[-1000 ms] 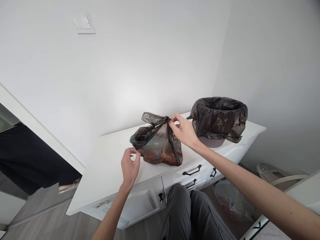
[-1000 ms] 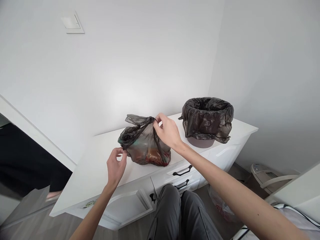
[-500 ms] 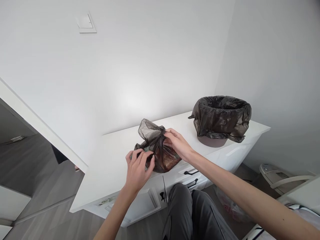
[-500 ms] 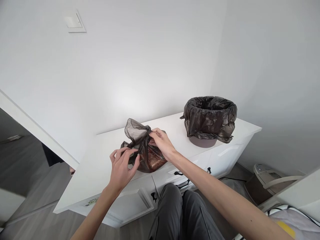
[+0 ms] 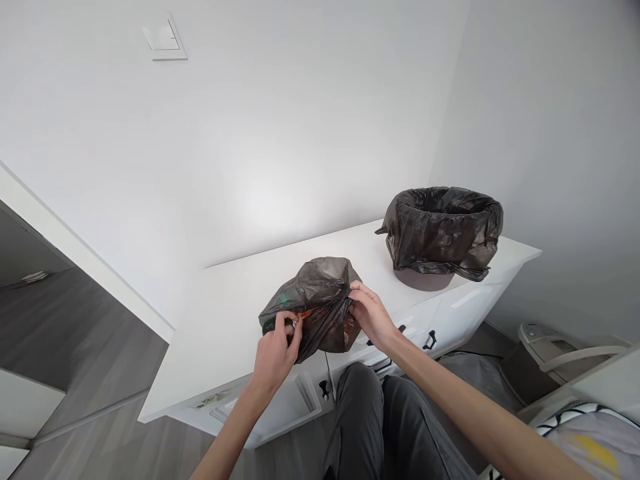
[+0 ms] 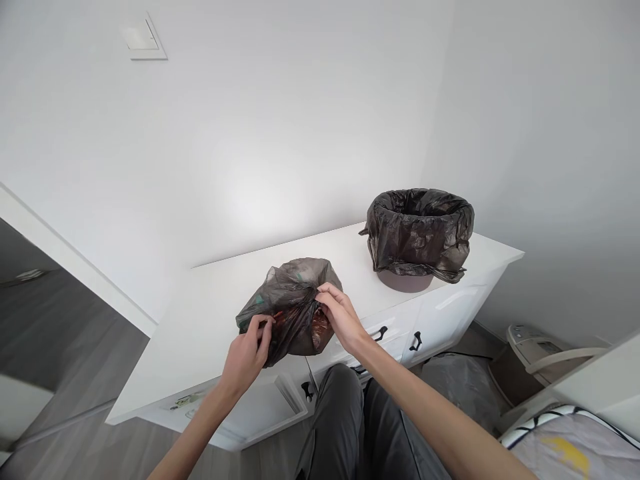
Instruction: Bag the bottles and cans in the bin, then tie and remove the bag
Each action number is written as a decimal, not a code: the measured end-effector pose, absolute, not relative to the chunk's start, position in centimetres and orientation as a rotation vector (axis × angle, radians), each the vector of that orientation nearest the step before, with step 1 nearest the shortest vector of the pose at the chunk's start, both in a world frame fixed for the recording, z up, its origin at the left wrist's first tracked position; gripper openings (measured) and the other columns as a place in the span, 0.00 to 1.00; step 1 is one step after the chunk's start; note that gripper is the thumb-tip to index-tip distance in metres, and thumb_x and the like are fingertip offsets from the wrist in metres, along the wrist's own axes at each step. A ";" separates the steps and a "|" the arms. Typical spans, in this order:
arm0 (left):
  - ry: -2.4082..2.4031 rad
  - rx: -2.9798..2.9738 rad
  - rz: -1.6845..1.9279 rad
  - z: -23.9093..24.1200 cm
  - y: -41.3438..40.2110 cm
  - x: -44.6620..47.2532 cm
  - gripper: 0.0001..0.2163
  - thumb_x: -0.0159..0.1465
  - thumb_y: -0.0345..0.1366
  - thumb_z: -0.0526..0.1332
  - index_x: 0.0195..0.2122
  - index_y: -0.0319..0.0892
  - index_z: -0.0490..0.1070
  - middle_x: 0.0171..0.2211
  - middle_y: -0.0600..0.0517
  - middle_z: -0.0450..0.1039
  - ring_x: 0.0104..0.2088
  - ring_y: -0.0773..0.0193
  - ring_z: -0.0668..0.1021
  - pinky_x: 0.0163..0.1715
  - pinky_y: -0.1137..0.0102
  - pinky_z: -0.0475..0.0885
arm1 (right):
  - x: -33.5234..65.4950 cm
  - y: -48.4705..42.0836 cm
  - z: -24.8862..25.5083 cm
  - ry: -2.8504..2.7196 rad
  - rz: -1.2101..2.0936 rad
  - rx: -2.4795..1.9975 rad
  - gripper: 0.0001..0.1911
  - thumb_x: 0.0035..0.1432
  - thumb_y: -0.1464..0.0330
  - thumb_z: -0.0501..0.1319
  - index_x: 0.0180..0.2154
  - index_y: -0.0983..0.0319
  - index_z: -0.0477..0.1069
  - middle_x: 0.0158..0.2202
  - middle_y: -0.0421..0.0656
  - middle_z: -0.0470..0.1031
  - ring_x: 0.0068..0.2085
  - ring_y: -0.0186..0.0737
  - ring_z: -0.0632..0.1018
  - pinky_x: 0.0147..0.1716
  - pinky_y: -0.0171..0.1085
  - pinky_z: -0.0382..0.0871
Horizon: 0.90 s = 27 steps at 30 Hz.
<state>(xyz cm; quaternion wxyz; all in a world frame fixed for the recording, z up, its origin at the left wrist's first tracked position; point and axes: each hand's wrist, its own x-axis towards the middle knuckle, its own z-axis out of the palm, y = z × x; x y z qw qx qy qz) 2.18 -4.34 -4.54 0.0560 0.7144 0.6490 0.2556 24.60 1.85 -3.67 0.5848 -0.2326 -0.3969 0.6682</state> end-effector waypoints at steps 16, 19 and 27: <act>2.460 1.996 0.497 -2.9 1.3 -0.7 0.28 0.69 0.62 0.53 0.56 0.46 0.72 0.56 0.41 0.72 0.46 0.47 0.82 0.37 0.61 0.74 | 22.7 8.4 -6.9 -0.914 1.755 -0.505 0.13 0.49 0.62 0.74 0.30 0.59 0.72 0.26 0.36 0.69 0.28 0.34 0.70 0.28 0.35 0.63; 2.420 1.980 0.526 -3.4 2.2 -0.5 0.28 0.64 0.61 0.60 0.56 0.45 0.73 0.55 0.42 0.76 0.50 0.45 0.80 0.39 0.61 0.74 | 23.7 9.0 -8.1 -0.944 1.734 -0.517 0.13 0.50 0.62 0.74 0.30 0.59 0.73 0.27 0.36 0.70 0.30 0.34 0.72 0.31 0.36 0.65; 2.288 1.976 0.917 -3.2 0.3 -3.5 0.30 0.61 0.61 0.63 0.57 0.48 0.73 0.41 0.49 0.82 0.42 0.52 0.82 0.40 0.64 0.75 | 23.9 9.7 -9.8 -1.020 1.664 -0.555 0.14 0.54 0.58 0.72 0.32 0.59 0.73 0.27 0.36 0.69 0.29 0.34 0.72 0.34 0.38 0.65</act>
